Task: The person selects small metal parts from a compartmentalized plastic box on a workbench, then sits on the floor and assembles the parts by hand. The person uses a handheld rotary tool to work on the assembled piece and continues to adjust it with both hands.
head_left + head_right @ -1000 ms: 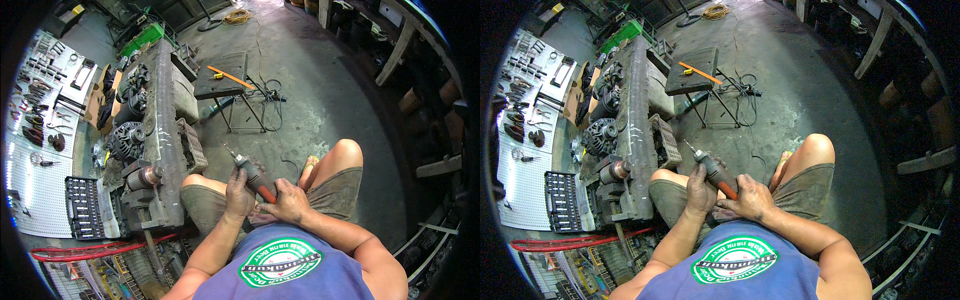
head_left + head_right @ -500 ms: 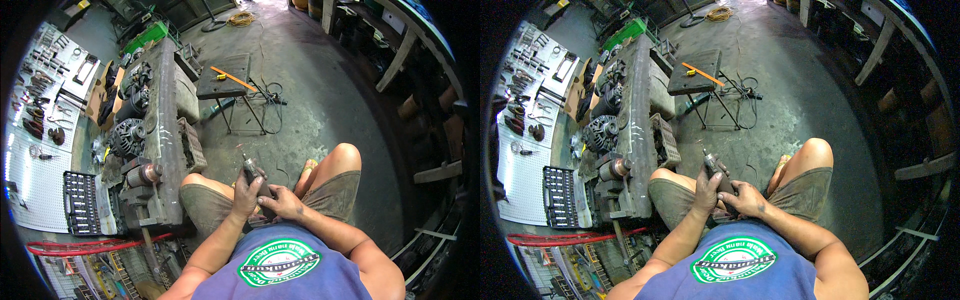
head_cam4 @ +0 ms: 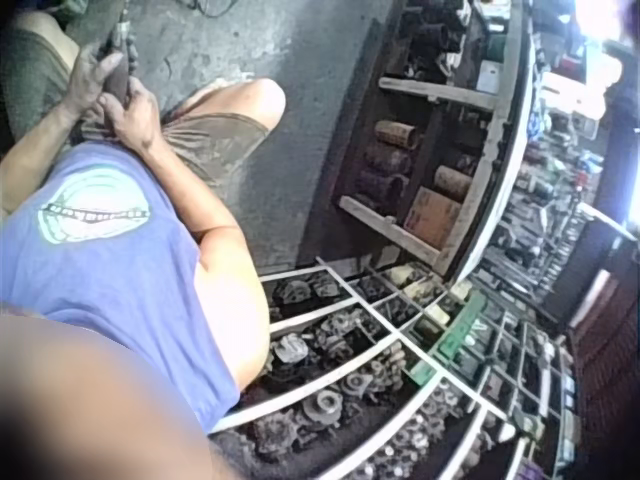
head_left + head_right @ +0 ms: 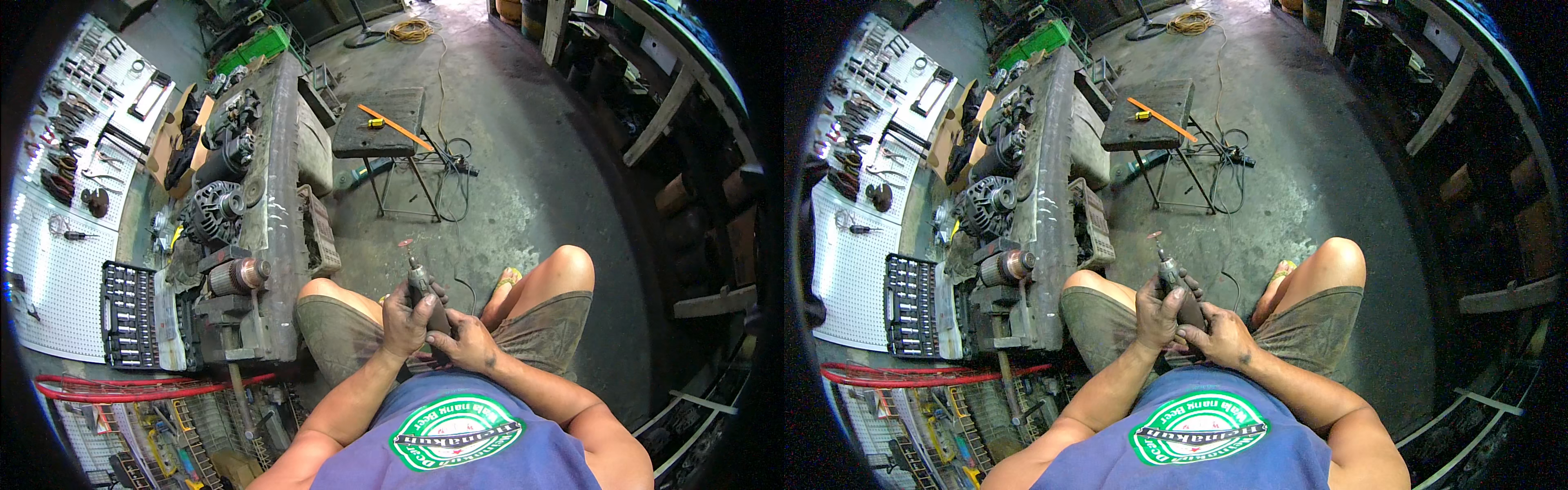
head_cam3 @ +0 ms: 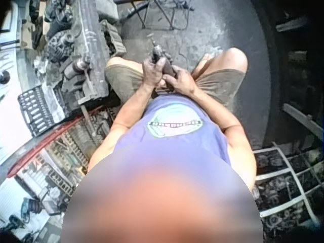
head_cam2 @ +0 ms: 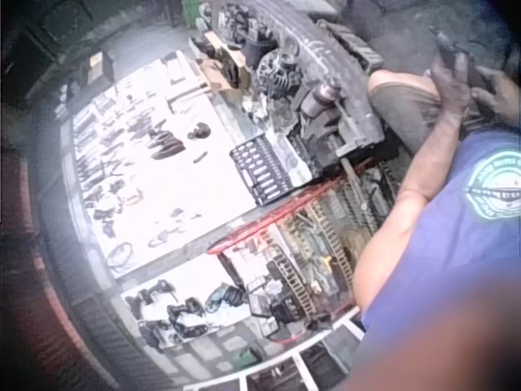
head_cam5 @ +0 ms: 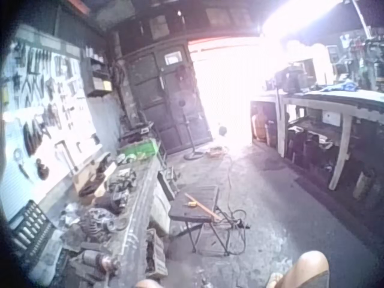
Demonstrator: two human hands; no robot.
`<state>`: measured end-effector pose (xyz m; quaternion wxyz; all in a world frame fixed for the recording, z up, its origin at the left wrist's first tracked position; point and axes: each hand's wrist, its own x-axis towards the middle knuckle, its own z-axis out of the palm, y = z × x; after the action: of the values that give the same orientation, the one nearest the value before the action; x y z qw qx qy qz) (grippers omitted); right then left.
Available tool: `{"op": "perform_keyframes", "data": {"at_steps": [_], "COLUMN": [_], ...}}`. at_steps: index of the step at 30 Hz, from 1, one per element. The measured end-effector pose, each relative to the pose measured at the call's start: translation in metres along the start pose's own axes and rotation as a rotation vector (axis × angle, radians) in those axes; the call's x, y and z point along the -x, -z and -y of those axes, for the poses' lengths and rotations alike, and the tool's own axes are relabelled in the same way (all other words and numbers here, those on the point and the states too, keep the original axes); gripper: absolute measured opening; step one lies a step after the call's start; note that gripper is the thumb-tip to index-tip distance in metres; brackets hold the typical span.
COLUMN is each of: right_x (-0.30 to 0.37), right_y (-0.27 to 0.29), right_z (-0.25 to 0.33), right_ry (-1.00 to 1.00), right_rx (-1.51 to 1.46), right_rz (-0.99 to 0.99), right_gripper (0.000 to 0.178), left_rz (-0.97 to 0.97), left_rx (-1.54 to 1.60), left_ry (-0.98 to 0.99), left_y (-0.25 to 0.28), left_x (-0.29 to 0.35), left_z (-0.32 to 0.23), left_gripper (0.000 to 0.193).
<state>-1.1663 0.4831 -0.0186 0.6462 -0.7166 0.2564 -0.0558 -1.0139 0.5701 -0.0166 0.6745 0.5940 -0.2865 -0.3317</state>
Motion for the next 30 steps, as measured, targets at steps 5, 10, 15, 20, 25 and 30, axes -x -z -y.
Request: {"op": "perform_keyframes", "data": {"at_steps": [5,10,15,20,25,30], "right_x": [0.003,0.005,0.004,0.004,0.007,0.005], "right_y": [-0.002,-0.001,-0.003,-0.002,-0.002,-0.003], "right_z": [0.004,0.009,0.004,0.002,-0.001,-0.014], "right_ry": [-0.046,-0.064,-0.042,-0.046,0.007,0.167], "right_rx": [0.036,0.041,0.002,0.057,0.014,0.012], "right_rz": [-0.02,-0.042,-0.06,-0.052,-0.042,-0.069], "right_gripper": [0.048,0.044,0.041,0.039,0.038,0.044], "left_rz": [-0.012,0.022,0.036,0.06,0.101,0.133], "left_rx": [0.047,0.105,0.323,0.222,0.169,0.126], "left_ry": [0.086,0.132,0.239,0.234,0.166,0.068], "left_y": [0.004,0.003,-0.001,-0.003,-0.005,-0.008], "left_x": [-0.002,-0.003,0.001,0.0,0.0,0.005], "left_z": [0.005,0.012,0.014,0.01,0.002,-0.006], "left_gripper": [0.048,0.051,0.052,0.05,0.052,0.052]}}
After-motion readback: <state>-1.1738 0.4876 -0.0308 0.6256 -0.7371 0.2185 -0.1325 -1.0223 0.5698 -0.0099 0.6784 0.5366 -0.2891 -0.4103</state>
